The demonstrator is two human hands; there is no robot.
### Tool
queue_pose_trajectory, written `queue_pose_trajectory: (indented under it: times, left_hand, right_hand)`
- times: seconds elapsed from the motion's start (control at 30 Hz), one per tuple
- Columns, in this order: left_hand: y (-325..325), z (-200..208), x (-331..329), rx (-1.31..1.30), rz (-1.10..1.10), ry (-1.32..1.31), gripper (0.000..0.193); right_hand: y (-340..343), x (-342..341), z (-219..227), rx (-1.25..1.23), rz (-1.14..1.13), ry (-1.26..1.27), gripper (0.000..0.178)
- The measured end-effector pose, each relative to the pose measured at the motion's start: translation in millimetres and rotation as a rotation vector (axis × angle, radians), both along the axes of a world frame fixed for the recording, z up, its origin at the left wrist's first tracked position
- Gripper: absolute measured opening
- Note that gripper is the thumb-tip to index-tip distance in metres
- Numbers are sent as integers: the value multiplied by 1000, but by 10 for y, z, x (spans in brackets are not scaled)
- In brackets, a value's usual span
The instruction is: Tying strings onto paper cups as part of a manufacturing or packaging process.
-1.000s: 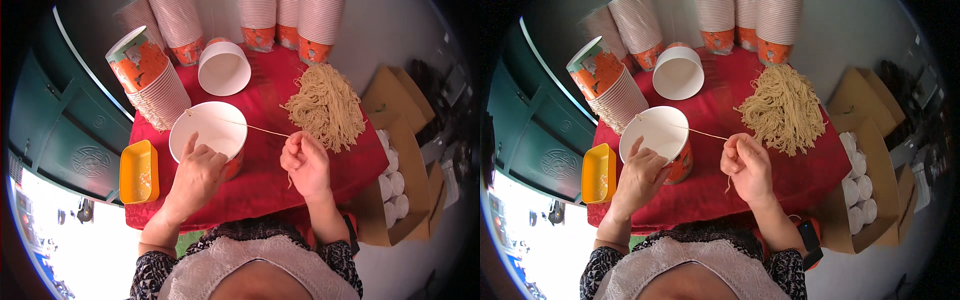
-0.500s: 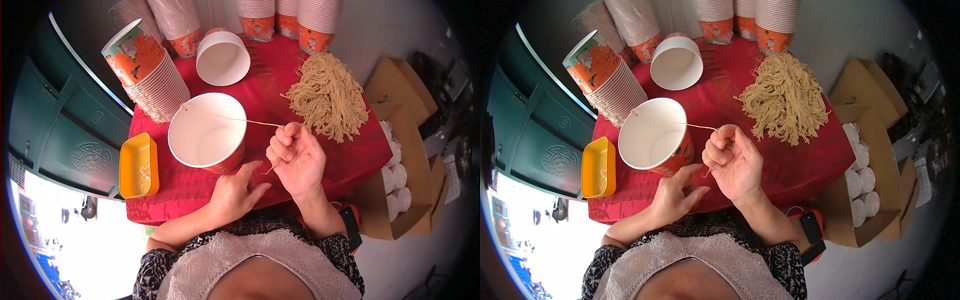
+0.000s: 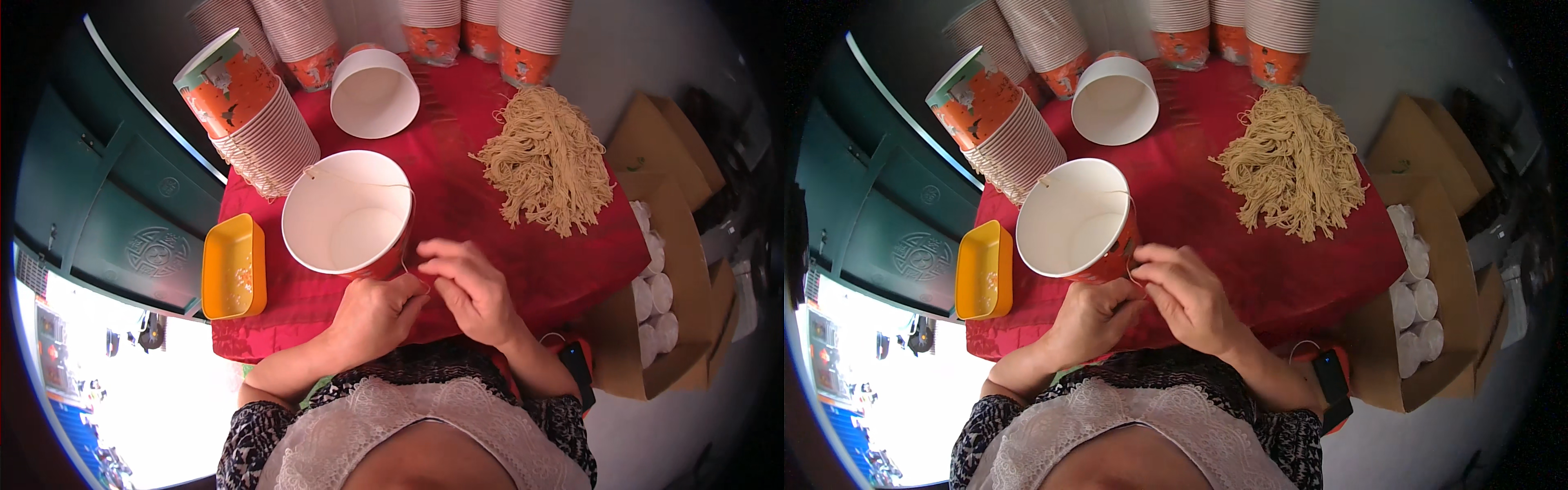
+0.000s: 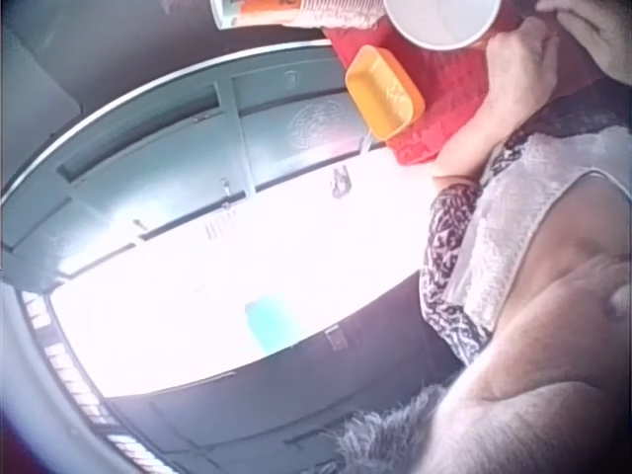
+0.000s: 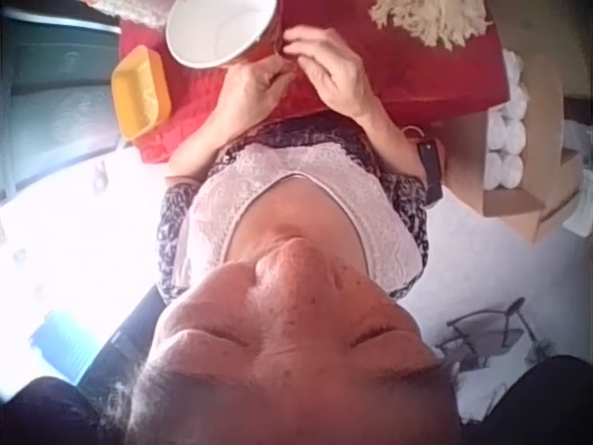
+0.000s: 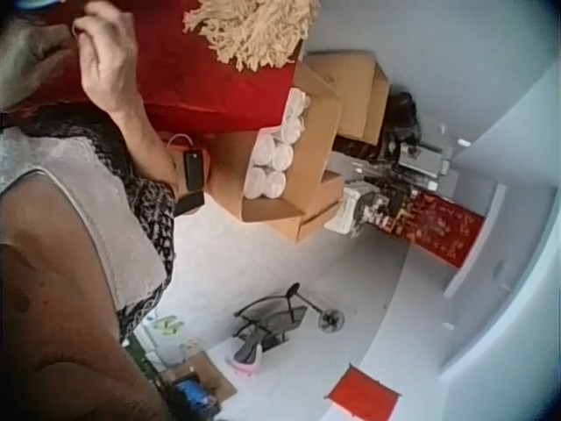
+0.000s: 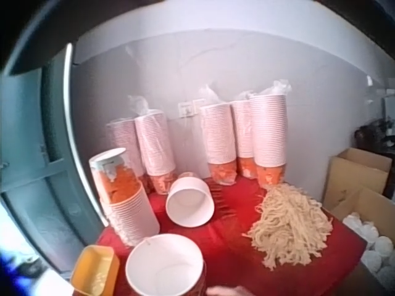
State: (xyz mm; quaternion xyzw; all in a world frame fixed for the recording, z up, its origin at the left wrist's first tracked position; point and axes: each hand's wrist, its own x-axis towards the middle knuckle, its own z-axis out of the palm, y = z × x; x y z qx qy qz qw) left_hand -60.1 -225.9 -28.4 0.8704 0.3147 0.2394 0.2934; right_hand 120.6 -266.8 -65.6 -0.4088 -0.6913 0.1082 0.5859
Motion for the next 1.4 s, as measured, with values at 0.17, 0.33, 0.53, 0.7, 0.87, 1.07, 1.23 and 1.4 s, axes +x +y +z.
queue_pose_trajectory:
  times: [0.17, 0.33, 0.53, 0.7, 0.87, 1.07, 1.23, 1.4]
  left_hand:
    - [1, 170, -68, 32, -18, -7, 7]
    - [4, 304, -162, 1, -1, 7, 7]
    - [1, 534, -336, -163, 227, -223, 4]
    - [176, 578, -423, -65, 311, -363, 8]
    - [290, 584, -448, -26, 323, -372, 10]
    - [372, 540, -439, -59, 323, -372, 12]
    - [418, 523, -437, -71, 306, -357, 10]
    - [509, 617, -356, 151, 146, -103, 12]
  right_hand:
    - [-82, 5, -4, -168, 159, -18, 20]
    - [-52, -40, 78, -135, 153, 7, 15]
    - [97, -161, 62, -69, 32, 79, 11]
    - [192, -230, 27, -32, -13, 32, 11]
    - [220, -256, 31, -13, -10, 25, 11]
    - [248, -251, 38, -26, -16, 16, 12]
    - [270, -250, 49, -52, -13, -1, 14]
    - [325, -264, 84, -49, -16, -23, 16]
